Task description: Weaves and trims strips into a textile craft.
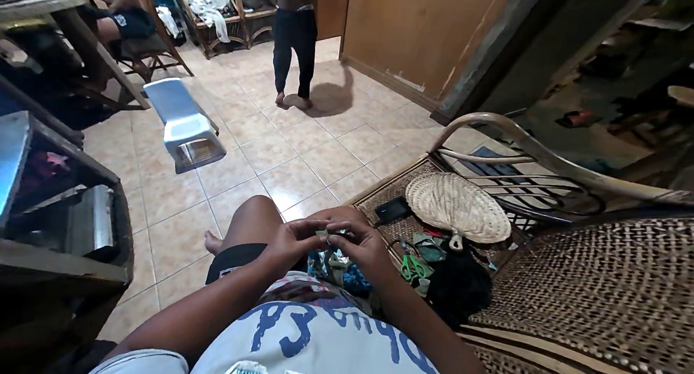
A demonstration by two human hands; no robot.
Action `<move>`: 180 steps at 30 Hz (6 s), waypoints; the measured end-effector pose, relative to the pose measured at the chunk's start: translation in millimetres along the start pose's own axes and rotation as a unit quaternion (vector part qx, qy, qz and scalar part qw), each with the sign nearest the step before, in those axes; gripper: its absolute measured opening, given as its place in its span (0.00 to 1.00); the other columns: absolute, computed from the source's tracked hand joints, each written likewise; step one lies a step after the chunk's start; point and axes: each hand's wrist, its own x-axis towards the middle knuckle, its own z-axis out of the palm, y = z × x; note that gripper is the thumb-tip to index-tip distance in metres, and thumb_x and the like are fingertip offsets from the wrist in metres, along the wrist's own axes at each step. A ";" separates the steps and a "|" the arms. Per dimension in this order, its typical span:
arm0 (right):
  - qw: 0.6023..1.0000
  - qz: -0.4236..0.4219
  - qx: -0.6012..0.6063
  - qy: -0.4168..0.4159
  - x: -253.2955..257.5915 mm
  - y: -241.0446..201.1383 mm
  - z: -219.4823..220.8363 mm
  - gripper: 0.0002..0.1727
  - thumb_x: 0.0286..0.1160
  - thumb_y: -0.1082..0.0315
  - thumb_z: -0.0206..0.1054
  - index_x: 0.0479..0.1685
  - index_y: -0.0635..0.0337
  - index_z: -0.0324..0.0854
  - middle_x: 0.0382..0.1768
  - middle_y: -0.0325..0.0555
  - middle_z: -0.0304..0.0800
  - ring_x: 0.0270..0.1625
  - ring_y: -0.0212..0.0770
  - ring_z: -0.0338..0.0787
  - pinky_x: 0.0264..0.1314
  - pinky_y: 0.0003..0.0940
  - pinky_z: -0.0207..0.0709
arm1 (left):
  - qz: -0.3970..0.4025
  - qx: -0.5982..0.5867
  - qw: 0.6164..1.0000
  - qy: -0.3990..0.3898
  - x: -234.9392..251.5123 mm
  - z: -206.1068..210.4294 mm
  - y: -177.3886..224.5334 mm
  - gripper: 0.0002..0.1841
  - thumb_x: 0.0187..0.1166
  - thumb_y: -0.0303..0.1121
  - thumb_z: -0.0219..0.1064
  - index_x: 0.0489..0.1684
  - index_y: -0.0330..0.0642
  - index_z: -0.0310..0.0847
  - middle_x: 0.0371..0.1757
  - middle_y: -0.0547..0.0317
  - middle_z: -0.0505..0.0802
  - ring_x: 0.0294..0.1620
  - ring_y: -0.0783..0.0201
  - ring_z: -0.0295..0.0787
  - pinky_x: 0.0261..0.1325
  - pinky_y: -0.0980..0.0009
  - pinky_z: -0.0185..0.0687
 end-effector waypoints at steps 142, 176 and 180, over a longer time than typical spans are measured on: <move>0.976 -0.075 -0.031 -0.203 23.6 12.5 14.5 0.18 0.92 0.61 0.50 0.41 0.62 0.80 0.28 0.24 0.75 0.30 0.13 0.72 0.36 0.14 0.69 | 0.142 -0.054 0.987 0.049 -1.8 -13.5 75.7 0.15 0.91 0.38 0.51 0.35 0.56 0.84 0.21 0.77 0.79 0.18 0.83 0.68 0.25 0.87 0.68; 0.989 0.057 0.102 -0.095 39.9 23.5 -8.3 0.12 0.90 0.68 0.51 0.46 0.61 0.81 0.35 0.36 0.88 0.43 0.29 0.88 0.57 0.29 0.83 | 0.050 0.430 0.900 0.055 40.5 -100.8 24.0 0.26 0.78 0.35 0.74 0.69 0.28 0.73 0.62 0.35 0.85 0.61 0.45 0.86 0.63 0.47 0.83; 0.986 0.052 0.133 -0.091 44.8 22.5 -11.5 0.12 0.90 0.67 0.49 0.49 0.56 0.80 0.45 0.38 0.90 0.48 0.31 0.88 0.58 0.31 0.82 | -0.070 0.467 0.849 -0.237 26.2 -73.8 -7.7 0.20 0.82 0.42 0.70 0.59 0.34 0.86 0.49 0.47 0.93 0.51 0.56 0.91 0.60 0.51 0.85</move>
